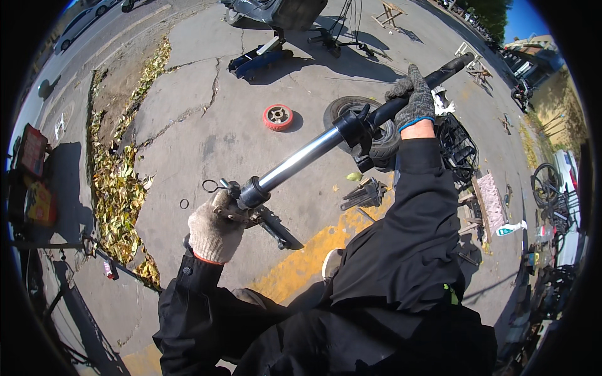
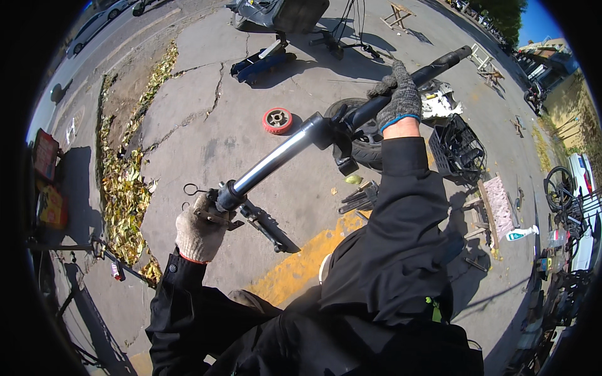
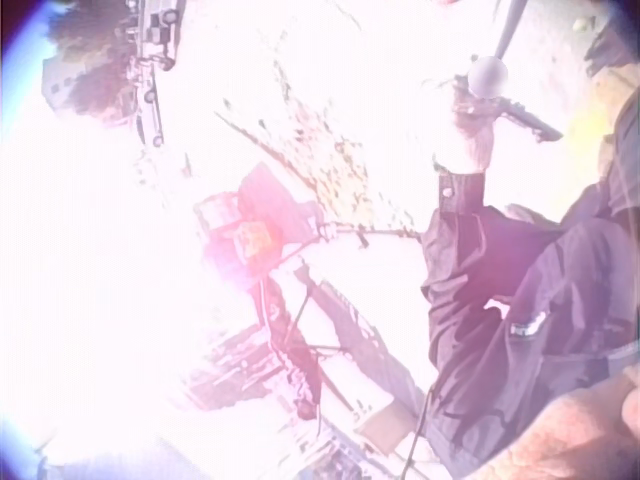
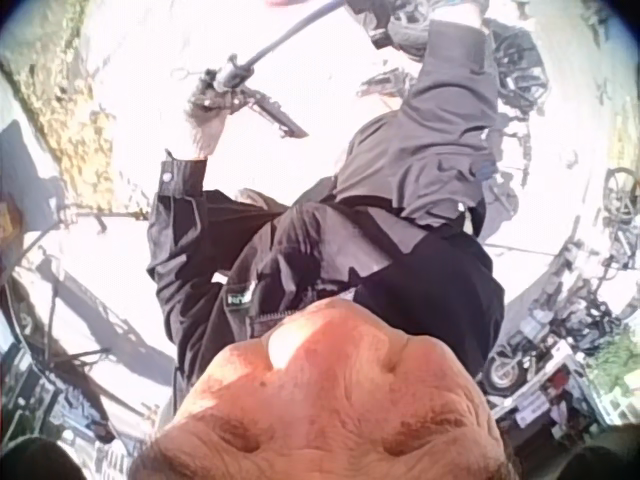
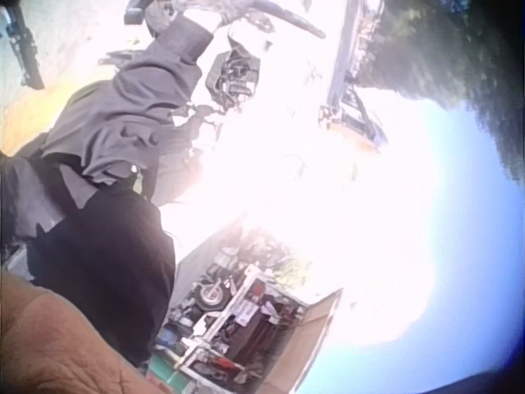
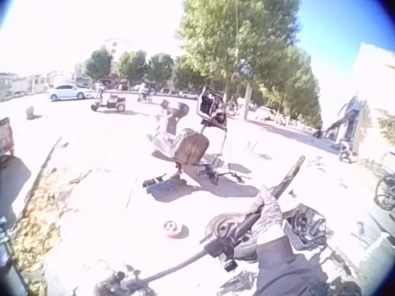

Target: The person disassembles and reassembles a scooter suspension fork. They remove the inner tube from the outer housing, inspect the components, and then reinsert the tube back into the housing.

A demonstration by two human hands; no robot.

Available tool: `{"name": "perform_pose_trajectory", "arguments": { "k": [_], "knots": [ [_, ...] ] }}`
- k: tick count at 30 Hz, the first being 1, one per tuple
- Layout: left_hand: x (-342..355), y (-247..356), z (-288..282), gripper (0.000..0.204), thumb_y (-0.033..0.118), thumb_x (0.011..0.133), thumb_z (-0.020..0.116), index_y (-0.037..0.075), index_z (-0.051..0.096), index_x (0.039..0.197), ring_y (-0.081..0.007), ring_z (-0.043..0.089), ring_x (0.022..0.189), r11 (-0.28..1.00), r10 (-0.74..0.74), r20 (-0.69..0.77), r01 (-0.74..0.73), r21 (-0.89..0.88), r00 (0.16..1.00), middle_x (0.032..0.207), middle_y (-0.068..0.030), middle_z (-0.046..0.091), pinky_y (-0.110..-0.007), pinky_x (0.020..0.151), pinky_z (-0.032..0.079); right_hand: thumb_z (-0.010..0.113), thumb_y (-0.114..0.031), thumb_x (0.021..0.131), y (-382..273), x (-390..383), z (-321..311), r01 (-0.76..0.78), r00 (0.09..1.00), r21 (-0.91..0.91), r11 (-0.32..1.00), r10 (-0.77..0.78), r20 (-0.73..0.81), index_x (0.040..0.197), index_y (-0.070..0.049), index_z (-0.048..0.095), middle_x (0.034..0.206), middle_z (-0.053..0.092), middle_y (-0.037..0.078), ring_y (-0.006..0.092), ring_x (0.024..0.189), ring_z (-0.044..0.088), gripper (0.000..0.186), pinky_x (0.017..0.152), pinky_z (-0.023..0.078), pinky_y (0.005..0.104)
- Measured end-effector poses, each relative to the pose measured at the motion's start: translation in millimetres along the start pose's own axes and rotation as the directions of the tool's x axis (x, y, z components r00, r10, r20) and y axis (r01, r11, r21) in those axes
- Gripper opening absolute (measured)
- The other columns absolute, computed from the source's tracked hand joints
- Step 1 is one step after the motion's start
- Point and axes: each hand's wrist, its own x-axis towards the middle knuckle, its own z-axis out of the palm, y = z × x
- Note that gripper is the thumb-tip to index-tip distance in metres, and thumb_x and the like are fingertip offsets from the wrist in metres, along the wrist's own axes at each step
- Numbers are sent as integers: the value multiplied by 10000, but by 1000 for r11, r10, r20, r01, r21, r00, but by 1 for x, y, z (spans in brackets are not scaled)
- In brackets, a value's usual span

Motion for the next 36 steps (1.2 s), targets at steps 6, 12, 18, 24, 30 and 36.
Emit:
{"name": "perform_pose_trajectory", "arguments": {
  "k": [6,12,18,24,30,36],
  "knots": [
    [-2,-21,31,343,134,943,451,-25,541,1233,-256,639,971,237,-211,440,483,-843,873,1112,-157,622,-360,814,539,672,-248,923,10,-11,10,42,956,87,995,-65,285,639,-167,443,544,425,-24,161,460,422,374,523,414,346],
    [-17,-64,98,420,156,1040,249,-97,476,1287,-317,615,1008,-693,47,547,422,-585,836,1171,-254,584,-383,879,548,688,-176,897,27,-29,35,114,966,55,992,-123,228,673,-142,490,541,430,-25,147,428,406,301,475,400,326],
    [-33,-130,151,376,249,927,612,-6,553,1196,-303,641,963,734,-265,261,370,-570,928,1103,-151,655,-432,832,542,735,-135,840,84,-69,71,113,962,-79,990,-89,259,764,-61,610,554,530,27,183,444,532,163,470,476,334],
    [-43,-168,170,501,445,838,718,59,613,1139,-269,663,971,955,-294,80,296,-24,953,1066,-108,697,-367,830,521,708,-141,877,120,-113,98,218,910,-193,957,-127,396,886,-7,668,604,575,53,171,492,571,141,481,471,317],
    [-52,-191,206,268,333,843,657,92,671,959,-345,637,932,911,-323,-36,300,-284,946,947,-131,688,-430,827,506,719,-143,874,150,-157,111,302,865,-293,907,-132,484,856,4,657,593,630,56,132,462,589,161,479,472,262],
    [-69,-217,220,364,408,869,646,81,658,1027,-332,661,953,932,-362,61,363,-15,930,1044,-179,679,-414,797,527,733,-123,865,163,-189,121,271,862,-326,906,-78,500,811,-31,636,566,613,34,105,463,570,144,469,444,254]
  ]
}}
